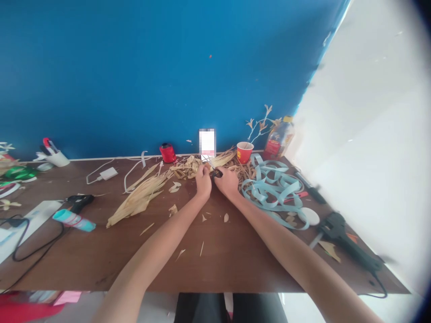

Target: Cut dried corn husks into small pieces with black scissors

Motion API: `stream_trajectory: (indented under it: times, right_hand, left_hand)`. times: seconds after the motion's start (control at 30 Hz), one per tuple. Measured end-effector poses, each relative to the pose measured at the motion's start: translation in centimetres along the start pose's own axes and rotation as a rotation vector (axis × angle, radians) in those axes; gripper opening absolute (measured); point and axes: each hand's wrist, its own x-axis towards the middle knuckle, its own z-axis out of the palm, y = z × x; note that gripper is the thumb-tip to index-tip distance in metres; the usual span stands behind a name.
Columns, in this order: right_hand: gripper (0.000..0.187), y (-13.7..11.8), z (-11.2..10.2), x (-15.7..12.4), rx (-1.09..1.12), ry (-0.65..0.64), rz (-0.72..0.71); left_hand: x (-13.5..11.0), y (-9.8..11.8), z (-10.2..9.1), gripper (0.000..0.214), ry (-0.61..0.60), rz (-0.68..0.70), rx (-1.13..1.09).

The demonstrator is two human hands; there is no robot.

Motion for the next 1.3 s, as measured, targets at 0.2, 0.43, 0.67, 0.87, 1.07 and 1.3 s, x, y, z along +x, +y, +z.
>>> stream_trajectory:
  times: [0.2, 0.43, 0.67, 0.87, 1.07, 1.3]
  right_hand:
    - [0.027, 0.14, 0.12, -0.04, 0.023, -0.011, -0.024]
    - [0.027, 0.27, 0.31, 0.03, 0.05, -0.025, -0.033]
    - [0.031, 0.48, 0.49, 0.24, 0.061, -0.04, -0.036]
    - [0.031, 0.48, 0.41, 0.23, 0.065, -0.045, -0.051]
    - [0.031, 0.61, 0.5, 0.31, 0.085, -0.046, -0.054]
    - [0.032, 0.53, 0.49, 0.51, 0.109, -0.067, -0.052]
  left_hand:
    - [-0.07, -0.23, 0.02, 0.017, -0.013, 0.007, -0.015]
    - [-0.05, -0.02, -0.01, 0.018, -0.004, 0.026, -0.006]
    - [-0.16, 0.23, -0.06, 0.018, 0.01, 0.01, 0.005]
    - [-0.15, 0.24, -0.04, 0.018, 0.016, 0.007, -0.004]
    - [-0.16, 0.37, -0.02, 0.016, 0.008, -0.031, -0.026]
    - [-0.08, 0.33, 0.02, 0.017, 0.015, -0.027, -0.039]
